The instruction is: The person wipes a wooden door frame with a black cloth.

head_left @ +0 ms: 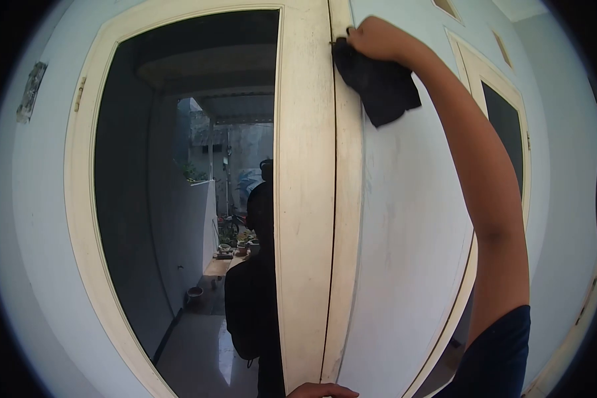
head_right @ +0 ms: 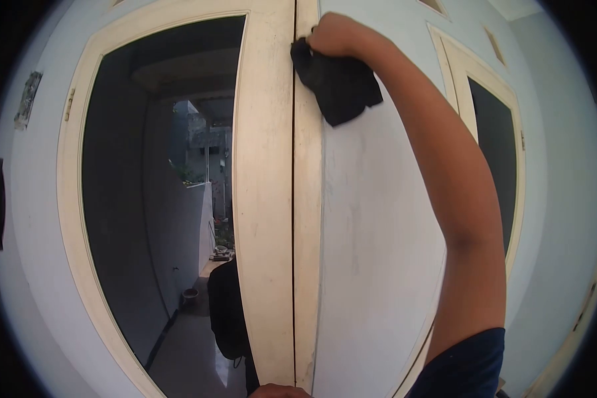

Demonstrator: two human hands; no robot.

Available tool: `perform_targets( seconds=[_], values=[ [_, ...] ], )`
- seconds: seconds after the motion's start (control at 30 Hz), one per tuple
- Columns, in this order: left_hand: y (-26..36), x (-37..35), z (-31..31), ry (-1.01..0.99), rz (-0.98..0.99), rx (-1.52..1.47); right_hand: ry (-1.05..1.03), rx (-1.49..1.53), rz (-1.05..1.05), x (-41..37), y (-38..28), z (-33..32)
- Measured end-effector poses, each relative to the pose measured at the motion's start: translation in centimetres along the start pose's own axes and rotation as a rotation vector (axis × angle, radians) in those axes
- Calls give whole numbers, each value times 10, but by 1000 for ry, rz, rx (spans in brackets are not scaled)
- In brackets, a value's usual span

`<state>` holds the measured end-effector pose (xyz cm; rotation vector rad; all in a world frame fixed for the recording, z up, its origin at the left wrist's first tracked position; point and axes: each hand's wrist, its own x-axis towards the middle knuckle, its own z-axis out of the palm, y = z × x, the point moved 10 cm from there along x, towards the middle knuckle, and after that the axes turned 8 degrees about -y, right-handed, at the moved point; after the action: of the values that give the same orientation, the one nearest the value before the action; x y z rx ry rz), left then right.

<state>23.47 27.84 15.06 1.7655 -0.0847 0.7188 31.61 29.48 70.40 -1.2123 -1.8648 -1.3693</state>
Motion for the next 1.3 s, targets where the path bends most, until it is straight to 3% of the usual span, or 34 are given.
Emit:
perform_targets(
  seconds=[0.03, 0.07, 0.13, 0.17, 0.23, 0.3, 0.37, 0.47, 0.53, 0.57, 0.6, 0.63, 0.7, 0.77, 0.9, 0.97, 1.0, 1.03, 1.1, 1.13, 1.3],
  values=[
    [5, -3, -1, 3, 32, 3, -59, -103, -73, -20, -21, 9],
    [9, -3, -1, 4, 71, 7, 144, 30, -41, -33, -11, 11],
    [2, 1, 1, -14, 71, -13, -87, 57, 240, -29, 6, 22],
    [0, 5, 4, -26, 54, -44, -72, 59, 230, -18, 12, 17],
    [5, 14, 12, -5, 20, -56, 128, 102, 277, 20, 41, 0],
    [4, 22, 20, 27, -8, -73, 128, 118, 264, 66, 64, 6],
    [-1, 26, 28, 26, -6, -123, 167, 108, 253, 64, 55, 4],
    [-14, 24, 37, 33, -4, -183, 89, 314, 156, 7, 25, 7],
    [-16, 19, 44, 57, -14, -189, -150, 496, 151, -46, 5, 34],
    [-17, 18, 49, 58, -24, -194, -172, 525, -14, -68, -5, 52],
    [-17, 16, 53, 81, -20, -194, -185, 574, -23, -114, -32, 44],
    [-17, 15, 50, 160, -11, -189, -122, 682, -113, -154, -50, 46],
    [-22, 15, 48, 251, -8, -186, -294, 787, -28, -235, -83, 49],
    [-33, 12, 40, 382, 41, -202, -400, 889, -124, -317, -113, 73],
    [-59, 6, 48, 420, 24, -316, -956, 1311, 73, -464, -180, 156],
    [-79, -2, 50, 439, -66, -233, -905, 1584, 282, -526, -203, 180],
    [-92, -10, 49, 453, -139, -140, -608, 1707, 349, -539, -207, 171],
    [-101, -17, 48, 447, -154, -141, -603, 1714, 366, -563, -226, 171],
    [-137, -39, 47, 408, -442, -29, -555, 1925, 742, -618, -251, 181],
    [-146, -44, 49, 397, -458, -32, -521, 2018, 940, -636, -257, 184],
    [-161, -44, 57, 270, -434, -88, -556, 1795, 1071, -667, -243, 178]
  ],
)
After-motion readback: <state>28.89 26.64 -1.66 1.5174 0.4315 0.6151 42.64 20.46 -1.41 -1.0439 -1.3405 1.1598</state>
